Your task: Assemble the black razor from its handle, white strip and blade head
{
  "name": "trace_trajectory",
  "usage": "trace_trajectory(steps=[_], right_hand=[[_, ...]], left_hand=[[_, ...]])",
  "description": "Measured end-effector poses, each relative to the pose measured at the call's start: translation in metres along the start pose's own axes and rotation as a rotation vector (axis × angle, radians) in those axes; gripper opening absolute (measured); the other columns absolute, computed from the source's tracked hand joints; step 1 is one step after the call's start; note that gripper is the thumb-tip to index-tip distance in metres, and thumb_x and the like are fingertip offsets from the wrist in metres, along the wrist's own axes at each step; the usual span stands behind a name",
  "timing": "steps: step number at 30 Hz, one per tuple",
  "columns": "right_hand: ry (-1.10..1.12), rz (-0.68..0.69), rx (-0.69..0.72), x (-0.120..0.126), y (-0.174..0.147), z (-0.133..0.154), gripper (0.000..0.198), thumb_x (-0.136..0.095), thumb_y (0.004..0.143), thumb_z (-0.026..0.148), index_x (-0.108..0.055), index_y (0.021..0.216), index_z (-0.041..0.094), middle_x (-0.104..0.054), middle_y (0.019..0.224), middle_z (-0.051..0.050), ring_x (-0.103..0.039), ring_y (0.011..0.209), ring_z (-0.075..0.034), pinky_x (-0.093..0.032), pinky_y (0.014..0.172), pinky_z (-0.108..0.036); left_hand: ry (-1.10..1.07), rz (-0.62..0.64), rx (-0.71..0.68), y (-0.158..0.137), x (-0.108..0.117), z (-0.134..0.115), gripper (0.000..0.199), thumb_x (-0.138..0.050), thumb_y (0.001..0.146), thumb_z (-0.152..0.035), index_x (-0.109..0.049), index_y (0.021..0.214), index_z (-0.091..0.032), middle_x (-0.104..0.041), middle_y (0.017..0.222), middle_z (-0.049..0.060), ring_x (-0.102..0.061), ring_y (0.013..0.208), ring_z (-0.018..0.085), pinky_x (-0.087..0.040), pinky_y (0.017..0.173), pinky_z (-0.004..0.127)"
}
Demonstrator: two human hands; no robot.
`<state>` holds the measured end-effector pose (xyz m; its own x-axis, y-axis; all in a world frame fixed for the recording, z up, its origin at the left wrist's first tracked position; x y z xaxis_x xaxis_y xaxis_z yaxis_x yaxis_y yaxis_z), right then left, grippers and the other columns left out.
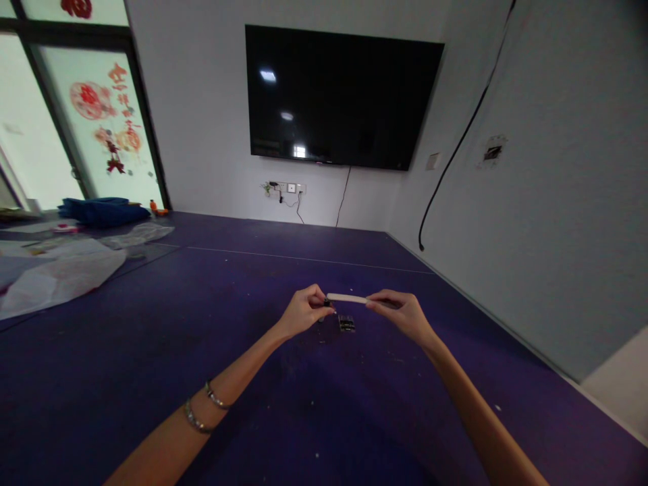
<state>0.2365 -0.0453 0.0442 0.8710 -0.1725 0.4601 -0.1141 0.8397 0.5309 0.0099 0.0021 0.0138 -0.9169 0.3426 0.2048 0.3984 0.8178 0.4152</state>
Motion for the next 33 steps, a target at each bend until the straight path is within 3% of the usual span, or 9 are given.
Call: trace_trajectory(steps=[4,10,15,33], right_hand=[[0.005,-0.041,-0.026,0.0037,-0.0002,-0.0073,0.025,-0.064,0.069,0.042,-0.070,0.078,0.019,-0.070,0.078,-0.006,-0.064,0.074,-0.020,-0.051,0.068,-0.032],[0.008,0.049,-0.024,0.0071,-0.0002,-0.0046,0.021,-0.064,0.070,0.038,-0.069,0.078,0.019,-0.070,0.079,-0.005,-0.063,0.075,-0.019,-0.049,0.068,-0.029],[0.019,-0.017,-0.047,0.0069,-0.0002,-0.0078,0.023,-0.065,0.069,0.039,-0.069,0.077,0.019,-0.069,0.076,-0.005,-0.063,0.073,-0.019,-0.049,0.067,-0.029],[0.048,0.050,-0.027,0.0065,0.0006,-0.0090,0.020,-0.065,0.070,0.038,-0.068,0.077,0.019,-0.068,0.078,-0.004,-0.062,0.075,-0.018,-0.048,0.070,-0.029]], left_hand=[[-0.055,0.002,-0.008,0.0003,0.0002,-0.0002,0.028,-0.069,0.063,-0.020,-0.042,0.067,-0.017,-0.067,0.073,0.003,-0.062,0.064,0.013,-0.047,0.058,0.024],[-0.035,-0.001,0.004,-0.0001,0.0000,-0.0033,0.027,-0.070,0.063,-0.019,-0.043,0.068,-0.017,-0.066,0.068,0.002,-0.058,0.055,0.010,-0.043,0.053,0.022],[-0.080,0.014,-0.012,-0.0012,-0.0007,-0.0036,0.027,-0.069,0.065,-0.020,-0.043,0.068,-0.017,-0.068,0.073,0.005,-0.062,0.063,0.013,-0.045,0.057,0.024],[-0.062,0.010,-0.018,-0.0027,-0.0020,-0.0070,0.025,-0.069,0.065,-0.019,-0.045,0.069,-0.016,-0.068,0.073,0.004,-0.061,0.061,0.012,-0.045,0.057,0.023]])
Point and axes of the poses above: each hand's wrist, its own y-axis towards the middle knuckle, its own x-axis out of the back of the hand, z = x × y, the point moved 1 cm from there along y, towards the middle knuckle
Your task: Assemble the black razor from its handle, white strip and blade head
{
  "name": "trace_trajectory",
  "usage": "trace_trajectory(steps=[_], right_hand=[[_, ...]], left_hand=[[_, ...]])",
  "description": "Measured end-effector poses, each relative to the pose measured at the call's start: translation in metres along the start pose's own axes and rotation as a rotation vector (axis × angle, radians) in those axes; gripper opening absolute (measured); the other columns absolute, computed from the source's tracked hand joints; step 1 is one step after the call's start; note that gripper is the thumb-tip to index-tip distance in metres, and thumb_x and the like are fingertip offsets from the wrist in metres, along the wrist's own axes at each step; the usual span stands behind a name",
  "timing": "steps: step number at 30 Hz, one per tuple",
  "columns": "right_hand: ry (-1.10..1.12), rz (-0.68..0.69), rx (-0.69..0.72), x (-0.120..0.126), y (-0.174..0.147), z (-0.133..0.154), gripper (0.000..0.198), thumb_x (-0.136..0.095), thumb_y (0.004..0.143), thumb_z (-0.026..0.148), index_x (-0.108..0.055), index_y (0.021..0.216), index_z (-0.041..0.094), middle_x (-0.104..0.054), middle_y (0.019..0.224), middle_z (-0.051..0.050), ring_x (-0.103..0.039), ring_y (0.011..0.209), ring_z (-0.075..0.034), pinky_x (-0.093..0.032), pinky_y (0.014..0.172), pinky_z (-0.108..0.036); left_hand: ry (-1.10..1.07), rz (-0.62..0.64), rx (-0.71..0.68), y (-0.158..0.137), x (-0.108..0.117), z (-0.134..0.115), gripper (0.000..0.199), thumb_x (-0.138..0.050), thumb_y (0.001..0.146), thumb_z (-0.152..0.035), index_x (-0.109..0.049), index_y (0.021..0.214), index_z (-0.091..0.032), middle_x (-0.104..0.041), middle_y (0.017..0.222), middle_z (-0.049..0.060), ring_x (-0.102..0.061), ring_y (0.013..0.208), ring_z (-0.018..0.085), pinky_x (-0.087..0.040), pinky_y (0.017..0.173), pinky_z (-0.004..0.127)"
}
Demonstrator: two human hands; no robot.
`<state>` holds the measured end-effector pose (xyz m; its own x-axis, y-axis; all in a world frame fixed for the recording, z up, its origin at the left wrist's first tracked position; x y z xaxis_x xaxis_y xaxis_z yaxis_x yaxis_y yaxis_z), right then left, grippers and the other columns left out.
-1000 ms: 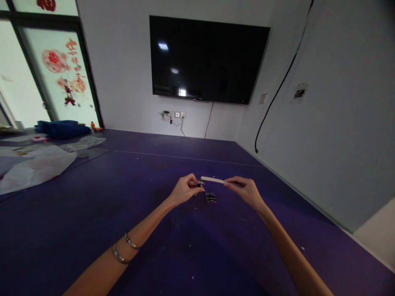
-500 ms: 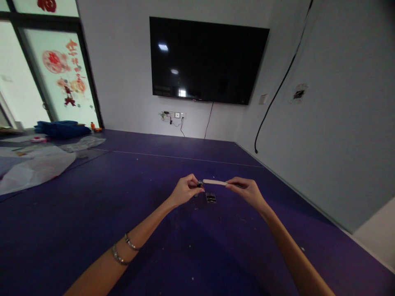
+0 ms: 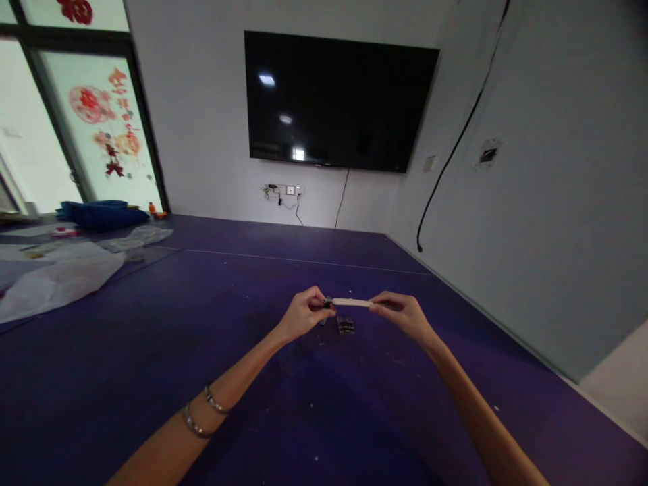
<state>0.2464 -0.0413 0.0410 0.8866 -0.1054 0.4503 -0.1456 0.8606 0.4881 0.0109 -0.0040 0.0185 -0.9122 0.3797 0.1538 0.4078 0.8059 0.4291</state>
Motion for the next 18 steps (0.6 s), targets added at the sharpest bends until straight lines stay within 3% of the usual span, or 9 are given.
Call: trace_trajectory(steps=[5,10,18], right_hand=[[0.012,-0.068,-0.071,-0.0011,-0.0001,-0.0069,0.023,-0.066,0.067,0.039,-0.068,0.076,0.018,-0.069,0.076,-0.005,-0.063,0.072,-0.019,-0.048,0.067,-0.030],[0.022,-0.008,-0.038,-0.0009,-0.0006,-0.0014,0.021,-0.065,0.068,0.038,-0.068,0.076,0.018,-0.069,0.076,-0.004,-0.062,0.073,-0.018,-0.048,0.068,-0.028],[0.019,-0.040,-0.062,0.0012,-0.0013,-0.0047,0.022,-0.066,0.068,0.038,-0.068,0.077,0.018,-0.068,0.076,-0.004,-0.062,0.072,-0.017,-0.047,0.067,-0.028]], left_hand=[[-0.043,0.005,-0.015,0.0003,0.0003,-0.0027,0.026,-0.068,0.066,-0.018,-0.042,0.068,-0.016,-0.068,0.075,0.005,-0.060,0.061,0.011,-0.045,0.057,0.024],[-0.003,-0.006,-0.001,0.0006,-0.0001,-0.0043,0.025,-0.068,0.065,-0.017,-0.044,0.069,-0.016,-0.068,0.073,0.004,-0.059,0.058,0.010,-0.043,0.054,0.022],[-0.033,0.002,-0.017,-0.0003,-0.0004,-0.0039,0.025,-0.068,0.066,-0.017,-0.043,0.069,-0.016,-0.068,0.075,0.005,-0.061,0.061,0.011,-0.045,0.056,0.023]])
Point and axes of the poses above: each hand's wrist, its own y-axis towards the middle knuckle, its own x-axis out of the back of the hand, z = x × y, the point moved 1 cm from there along y, towards the middle knuckle
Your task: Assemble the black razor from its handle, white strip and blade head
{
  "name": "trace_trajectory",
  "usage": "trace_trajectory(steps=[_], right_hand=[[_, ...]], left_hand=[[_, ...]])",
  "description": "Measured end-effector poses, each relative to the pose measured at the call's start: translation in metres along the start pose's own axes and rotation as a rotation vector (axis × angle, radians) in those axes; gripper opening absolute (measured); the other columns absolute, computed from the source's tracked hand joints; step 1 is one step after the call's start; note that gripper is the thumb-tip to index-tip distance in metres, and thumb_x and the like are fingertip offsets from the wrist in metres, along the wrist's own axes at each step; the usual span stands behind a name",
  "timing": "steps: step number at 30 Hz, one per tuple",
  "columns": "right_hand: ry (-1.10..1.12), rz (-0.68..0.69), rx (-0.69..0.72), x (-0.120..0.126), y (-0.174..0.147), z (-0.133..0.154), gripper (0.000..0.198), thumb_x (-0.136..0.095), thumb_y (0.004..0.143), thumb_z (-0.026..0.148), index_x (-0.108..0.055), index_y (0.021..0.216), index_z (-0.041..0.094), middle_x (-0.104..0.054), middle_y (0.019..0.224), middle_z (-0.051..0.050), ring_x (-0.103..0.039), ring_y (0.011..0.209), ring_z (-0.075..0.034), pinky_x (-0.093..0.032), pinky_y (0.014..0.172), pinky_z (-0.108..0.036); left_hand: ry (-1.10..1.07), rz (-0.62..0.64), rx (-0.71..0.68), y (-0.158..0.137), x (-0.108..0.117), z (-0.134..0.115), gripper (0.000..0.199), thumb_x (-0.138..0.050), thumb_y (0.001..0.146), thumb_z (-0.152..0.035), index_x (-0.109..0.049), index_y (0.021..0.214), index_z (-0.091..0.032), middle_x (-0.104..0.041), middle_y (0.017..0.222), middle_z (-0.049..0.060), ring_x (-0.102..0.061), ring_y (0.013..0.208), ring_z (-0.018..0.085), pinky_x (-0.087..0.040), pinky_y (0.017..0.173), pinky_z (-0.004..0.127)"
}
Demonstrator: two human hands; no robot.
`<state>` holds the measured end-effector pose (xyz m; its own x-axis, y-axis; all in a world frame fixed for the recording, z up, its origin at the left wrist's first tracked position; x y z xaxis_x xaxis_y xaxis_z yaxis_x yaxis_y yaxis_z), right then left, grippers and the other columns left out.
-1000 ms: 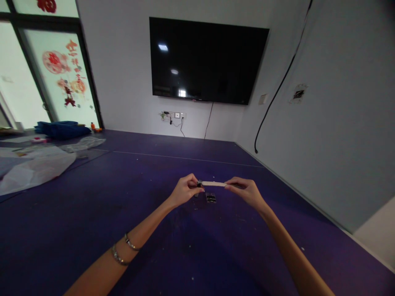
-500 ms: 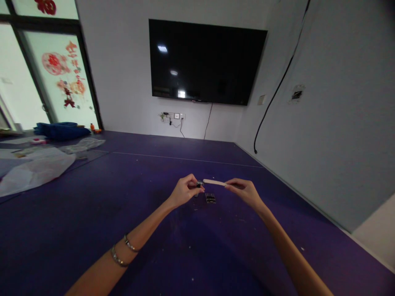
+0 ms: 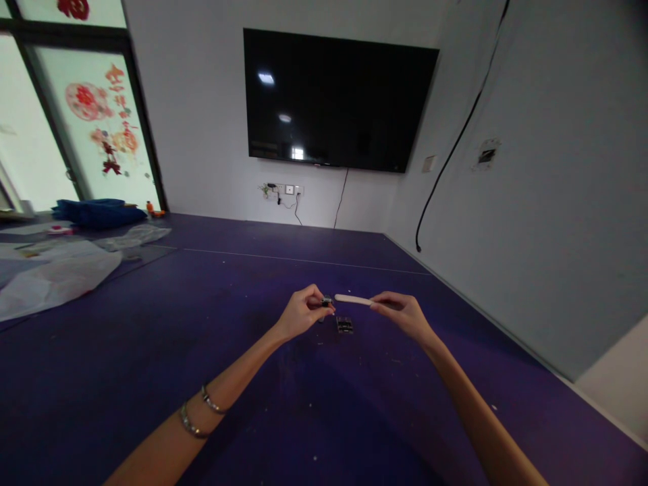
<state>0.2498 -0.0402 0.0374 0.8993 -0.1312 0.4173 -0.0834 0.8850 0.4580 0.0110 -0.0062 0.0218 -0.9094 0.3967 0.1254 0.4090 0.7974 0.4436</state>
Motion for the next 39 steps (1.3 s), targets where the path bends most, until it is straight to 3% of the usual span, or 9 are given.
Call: trace_trajectory(steps=[4,10,15,20,25,31,39], right_hand=[[-0.007,0.041,0.035,-0.001,0.001,0.000,0.021,-0.065,0.069,0.038,-0.068,0.077,0.019,-0.068,0.077,-0.004,-0.062,0.074,-0.017,-0.047,0.069,-0.028],[-0.027,-0.029,-0.005,0.001,0.000,-0.001,0.024,-0.066,0.067,0.040,-0.068,0.076,0.018,-0.068,0.075,-0.005,-0.062,0.072,-0.019,-0.048,0.068,-0.030],[-0.021,0.048,0.026,0.001,0.000,0.006,0.022,-0.065,0.069,0.039,-0.068,0.077,0.019,-0.069,0.078,-0.004,-0.062,0.074,-0.018,-0.048,0.070,-0.029],[-0.045,0.008,0.011,0.002,0.001,0.003,0.025,-0.065,0.069,0.041,-0.068,0.078,0.018,-0.069,0.077,-0.005,-0.062,0.073,-0.019,-0.048,0.069,-0.030],[-0.033,0.069,0.039,0.001,-0.001,0.013,0.023,-0.064,0.070,0.040,-0.068,0.079,0.019,-0.068,0.079,-0.004,-0.062,0.076,-0.019,-0.048,0.072,-0.030],[-0.056,0.023,0.010,0.003,0.000,0.007,0.024,-0.064,0.069,0.040,-0.068,0.078,0.017,-0.068,0.077,-0.005,-0.062,0.073,-0.018,-0.048,0.069,-0.030],[-0.047,0.069,0.043,-0.001,0.000,0.006,0.023,-0.063,0.071,0.040,-0.068,0.079,0.018,-0.068,0.078,-0.004,-0.062,0.075,-0.018,-0.048,0.072,-0.030]], left_hand=[[0.031,-0.005,0.009,0.001,-0.001,0.001,0.026,-0.068,0.065,-0.016,-0.043,0.068,-0.016,-0.068,0.073,0.004,-0.061,0.061,0.011,-0.045,0.056,0.022],[0.012,0.008,0.004,0.000,-0.002,-0.001,0.025,-0.067,0.066,-0.017,-0.042,0.068,-0.017,-0.069,0.076,0.006,-0.061,0.062,0.012,-0.046,0.058,0.024],[0.044,-0.003,0.006,-0.001,-0.001,-0.001,0.025,-0.068,0.065,-0.017,-0.043,0.069,-0.016,-0.068,0.074,0.005,-0.061,0.060,0.011,-0.045,0.056,0.023],[0.031,0.007,-0.005,-0.002,-0.003,-0.001,0.026,-0.067,0.067,-0.020,-0.042,0.068,-0.017,-0.068,0.076,0.006,-0.063,0.066,0.013,-0.047,0.059,0.025],[0.090,0.000,0.010,-0.002,-0.002,-0.001,0.023,-0.068,0.066,-0.019,-0.045,0.069,-0.016,-0.067,0.070,0.003,-0.061,0.059,0.011,-0.045,0.055,0.023],[0.017,0.020,0.004,-0.002,-0.003,0.001,0.026,-0.067,0.067,-0.019,-0.041,0.068,-0.017,-0.068,0.077,0.006,-0.063,0.067,0.014,-0.046,0.059,0.025],[0.077,0.009,0.017,-0.002,-0.004,0.001,0.024,-0.068,0.066,-0.019,-0.044,0.069,-0.016,-0.068,0.074,0.005,-0.063,0.065,0.013,-0.045,0.058,0.024]])
Point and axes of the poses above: each hand's wrist, its own y-axis towards the middle knuckle, its own x-axis out of the back of the hand, z = x × y, the point moved 1 cm from there along y, towards the middle knuckle
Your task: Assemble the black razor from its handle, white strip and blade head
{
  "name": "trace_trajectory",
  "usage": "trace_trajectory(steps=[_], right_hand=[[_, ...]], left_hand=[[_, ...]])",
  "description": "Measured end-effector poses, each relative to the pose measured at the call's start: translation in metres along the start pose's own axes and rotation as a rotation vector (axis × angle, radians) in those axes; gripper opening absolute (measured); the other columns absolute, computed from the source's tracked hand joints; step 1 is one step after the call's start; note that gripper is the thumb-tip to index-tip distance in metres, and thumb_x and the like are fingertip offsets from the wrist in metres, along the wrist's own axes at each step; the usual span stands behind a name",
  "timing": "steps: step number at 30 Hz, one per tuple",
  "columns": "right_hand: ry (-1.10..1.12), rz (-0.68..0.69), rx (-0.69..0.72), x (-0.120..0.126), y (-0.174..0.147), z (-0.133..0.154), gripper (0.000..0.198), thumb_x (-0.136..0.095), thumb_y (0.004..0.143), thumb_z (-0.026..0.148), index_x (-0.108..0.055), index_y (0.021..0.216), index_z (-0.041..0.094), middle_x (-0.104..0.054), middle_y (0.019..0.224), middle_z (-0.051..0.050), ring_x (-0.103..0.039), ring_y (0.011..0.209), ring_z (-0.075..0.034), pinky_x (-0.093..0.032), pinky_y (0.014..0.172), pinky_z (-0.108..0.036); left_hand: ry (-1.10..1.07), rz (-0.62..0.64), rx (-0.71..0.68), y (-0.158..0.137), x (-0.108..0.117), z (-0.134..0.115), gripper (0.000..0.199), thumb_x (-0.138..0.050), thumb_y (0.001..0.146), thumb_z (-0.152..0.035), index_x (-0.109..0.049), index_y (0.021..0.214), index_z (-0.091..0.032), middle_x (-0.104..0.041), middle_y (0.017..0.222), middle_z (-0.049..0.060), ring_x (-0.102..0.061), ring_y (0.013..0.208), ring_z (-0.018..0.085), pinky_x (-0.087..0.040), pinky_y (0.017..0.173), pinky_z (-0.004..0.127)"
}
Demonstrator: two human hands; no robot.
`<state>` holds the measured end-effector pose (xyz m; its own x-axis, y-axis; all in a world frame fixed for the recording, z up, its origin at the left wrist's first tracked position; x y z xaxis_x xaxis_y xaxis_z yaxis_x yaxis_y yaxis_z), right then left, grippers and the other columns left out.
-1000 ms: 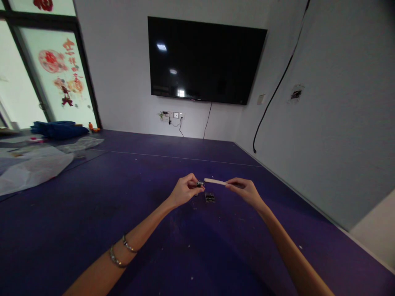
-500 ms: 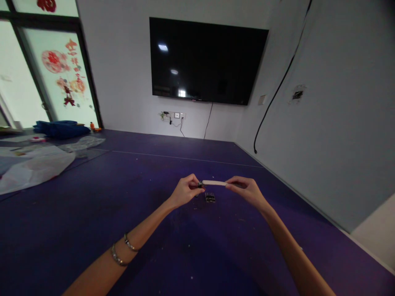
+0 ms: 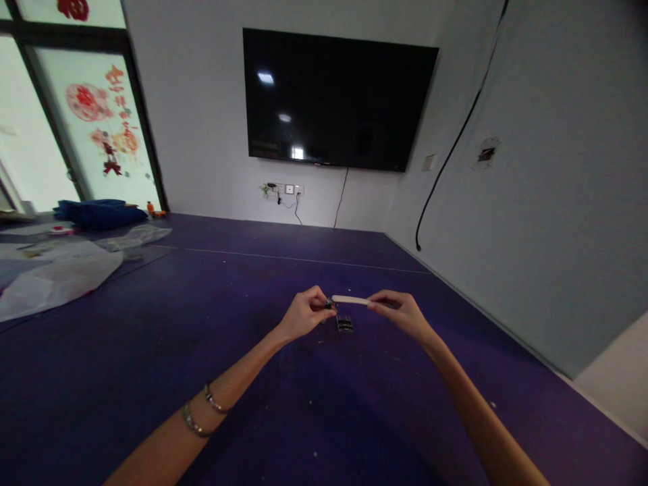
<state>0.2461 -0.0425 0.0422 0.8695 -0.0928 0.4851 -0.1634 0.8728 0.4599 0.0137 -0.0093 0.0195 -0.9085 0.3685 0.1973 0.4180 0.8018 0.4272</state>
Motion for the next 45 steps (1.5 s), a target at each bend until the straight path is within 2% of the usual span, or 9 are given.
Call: trace_trajectory(steps=[4,9,14,19,25,30,34,40,45], right_hand=[[-0.021,-0.040,-0.026,0.000,0.000,-0.005,0.026,-0.063,0.070,0.042,-0.068,0.078,0.018,-0.068,0.077,-0.005,-0.062,0.073,-0.018,-0.048,0.069,-0.030],[-0.037,-0.011,0.047,0.002,-0.002,0.010,0.023,-0.062,0.072,0.040,-0.068,0.080,0.020,-0.068,0.080,-0.005,-0.062,0.077,-0.019,-0.049,0.072,-0.031],[-0.081,-0.085,0.055,0.005,-0.003,0.017,0.023,-0.061,0.072,0.041,-0.069,0.079,0.020,-0.069,0.080,-0.006,-0.062,0.077,-0.020,-0.049,0.071,-0.032],[-0.098,-0.033,0.102,0.006,-0.005,0.027,0.021,-0.062,0.072,0.040,-0.071,0.079,0.021,-0.068,0.079,-0.006,-0.062,0.075,-0.019,-0.049,0.068,-0.030],[-0.155,-0.122,0.099,0.007,-0.005,0.029,0.022,-0.062,0.072,0.041,-0.071,0.076,0.022,-0.068,0.076,-0.005,-0.061,0.071,-0.019,-0.048,0.062,-0.029],[-0.188,-0.071,0.157,0.008,-0.007,0.040,0.022,-0.061,0.073,0.041,-0.072,0.077,0.022,-0.067,0.074,-0.005,-0.061,0.067,-0.017,-0.047,0.058,-0.028],[-0.219,-0.141,0.144,0.009,-0.007,0.042,0.021,-0.061,0.073,0.041,-0.072,0.076,0.023,-0.067,0.073,-0.005,-0.061,0.067,-0.018,-0.046,0.058,-0.028],[-0.198,-0.060,0.159,0.006,-0.010,0.051,0.021,-0.062,0.074,0.040,-0.072,0.079,0.024,-0.067,0.075,-0.005,-0.061,0.067,-0.017,-0.046,0.057,-0.027],[-0.209,-0.123,0.136,0.007,-0.008,0.045,0.021,-0.061,0.074,0.041,-0.073,0.077,0.023,-0.068,0.075,-0.006,-0.061,0.069,-0.018,-0.046,0.060,-0.029]], left_hand=[[-0.040,0.005,-0.006,0.001,0.000,0.002,0.026,-0.068,0.067,-0.021,-0.041,0.068,-0.017,-0.068,0.077,0.005,-0.064,0.069,0.015,-0.047,0.060,0.025],[0.023,-0.007,0.006,0.001,0.001,0.001,0.024,-0.068,0.066,-0.019,-0.044,0.068,-0.017,-0.067,0.071,0.003,-0.062,0.062,0.013,-0.046,0.056,0.023],[-0.009,-0.014,-0.015,0.002,0.001,0.001,0.026,-0.069,0.064,-0.019,-0.043,0.067,-0.017,-0.068,0.074,0.003,-0.064,0.070,0.015,-0.047,0.061,0.025],[0.001,-0.002,-0.012,0.002,0.001,0.001,0.024,-0.068,0.066,-0.019,-0.044,0.069,-0.017,-0.068,0.073,0.003,-0.063,0.065,0.013,-0.046,0.058,0.024],[-0.004,-0.007,-0.014,0.002,0.000,0.001,0.024,-0.068,0.066,-0.019,-0.044,0.069,-0.017,-0.068,0.074,0.003,-0.064,0.068,0.014,-0.047,0.061,0.025],[-0.018,0.019,-0.016,0.002,0.000,0.001,0.026,-0.070,0.066,-0.023,-0.044,0.069,-0.017,-0.068,0.074,0.003,-0.064,0.069,0.015,-0.047,0.062,0.025],[-0.025,0.016,-0.024,0.002,0.000,0.003,0.028,-0.069,0.066,-0.021,-0.042,0.069,-0.017,-0.068,0.076,0.003,-0.064,0.069,0.015,-0.048,0.063,0.026],[0.007,0.011,-0.033,0.002,0.000,0.002,0.025,-0.068,0.067,-0.020,-0.044,0.069,-0.017,-0.067,0.072,0.004,-0.063,0.064,0.014,-0.047,0.060,0.025],[-0.007,0.023,-0.028,0.000,0.000,0.002,0.027,-0.068,0.066,-0.019,-0.041,0.068,-0.017,-0.068,0.075,0.004,-0.064,0.071,0.016,-0.047,0.062,0.026]])
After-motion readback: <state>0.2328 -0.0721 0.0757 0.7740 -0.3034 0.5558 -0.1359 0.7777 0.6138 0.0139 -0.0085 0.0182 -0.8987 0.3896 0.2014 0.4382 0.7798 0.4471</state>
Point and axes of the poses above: each hand's wrist, its own y-axis towards the middle knuckle, its own x-axis out of the back of the hand, z = x × y, the point moved 1 cm from there along y, towards the middle knuckle
